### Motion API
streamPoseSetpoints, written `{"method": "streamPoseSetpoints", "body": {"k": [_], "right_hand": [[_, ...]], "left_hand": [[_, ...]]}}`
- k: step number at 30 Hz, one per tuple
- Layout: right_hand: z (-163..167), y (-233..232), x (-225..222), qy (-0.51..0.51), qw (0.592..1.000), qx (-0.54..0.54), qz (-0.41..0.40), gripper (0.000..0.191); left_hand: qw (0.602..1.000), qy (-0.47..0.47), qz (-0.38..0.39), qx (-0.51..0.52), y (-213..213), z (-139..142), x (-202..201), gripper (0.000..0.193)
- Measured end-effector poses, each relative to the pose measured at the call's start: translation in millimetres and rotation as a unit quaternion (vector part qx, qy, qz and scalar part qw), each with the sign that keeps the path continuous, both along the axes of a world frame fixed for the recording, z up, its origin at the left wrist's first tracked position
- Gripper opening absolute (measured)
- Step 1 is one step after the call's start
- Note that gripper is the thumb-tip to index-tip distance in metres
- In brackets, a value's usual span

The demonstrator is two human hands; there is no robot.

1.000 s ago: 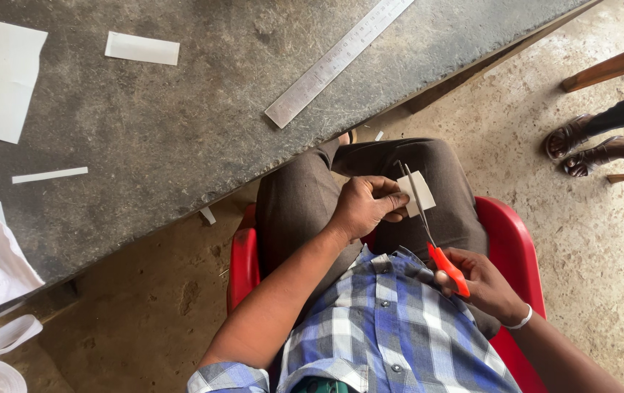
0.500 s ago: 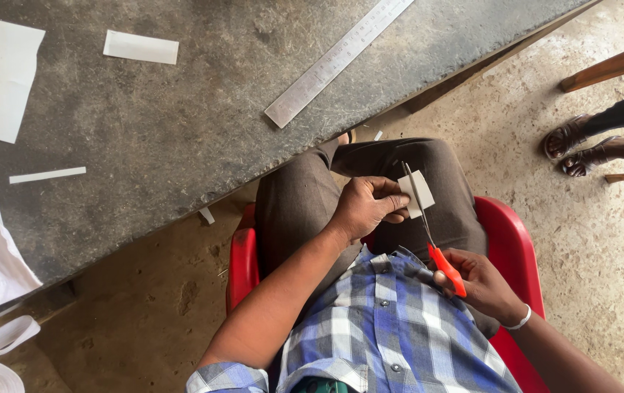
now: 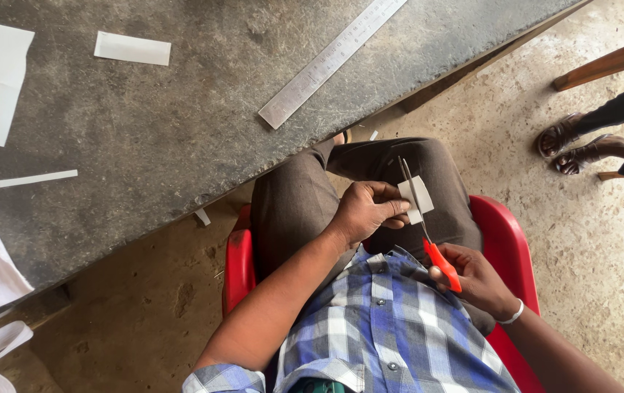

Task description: The person cuts small white rectangular pieces from a larger sheet using scissors, then folds and inserts them into the slots of a motor stator on the workbench. The person repeats this process multiple times, handling the pieces one at a time.

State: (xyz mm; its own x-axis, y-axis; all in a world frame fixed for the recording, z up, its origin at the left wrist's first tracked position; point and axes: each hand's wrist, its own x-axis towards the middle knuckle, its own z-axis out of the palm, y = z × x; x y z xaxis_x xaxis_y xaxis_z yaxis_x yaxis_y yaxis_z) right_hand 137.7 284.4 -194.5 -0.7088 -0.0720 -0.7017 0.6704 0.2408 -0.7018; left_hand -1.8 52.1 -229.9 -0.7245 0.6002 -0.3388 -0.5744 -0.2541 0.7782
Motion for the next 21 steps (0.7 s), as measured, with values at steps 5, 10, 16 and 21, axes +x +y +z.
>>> {"method": "streamPoseSetpoints", "body": {"k": [5,10,16,21], "right_hand": [[-7.3,-1.4,-1.6,0.038,0.999,-0.01,0.012,0.034],[2.5,4.6,-6.4,0.023,0.998,0.053,0.005,0.034],[71.8,-2.0,-41.4,0.141,0.978,0.093,0.126,0.053],[130.3,-75.5,-109.6,0.142,0.975,0.104,0.138,0.045]], "left_hand": [[1.0,-0.004,0.004,0.024,0.2,0.5,1.0,0.012],[1.0,0.004,0.006,0.023,-1.3,-8.9,0.3,0.013],[0.997,0.056,0.048,0.037,2.5,-34.2,-5.0,0.015],[0.984,0.15,0.094,-0.014,2.2,-51.0,-8.7,0.015]]}}
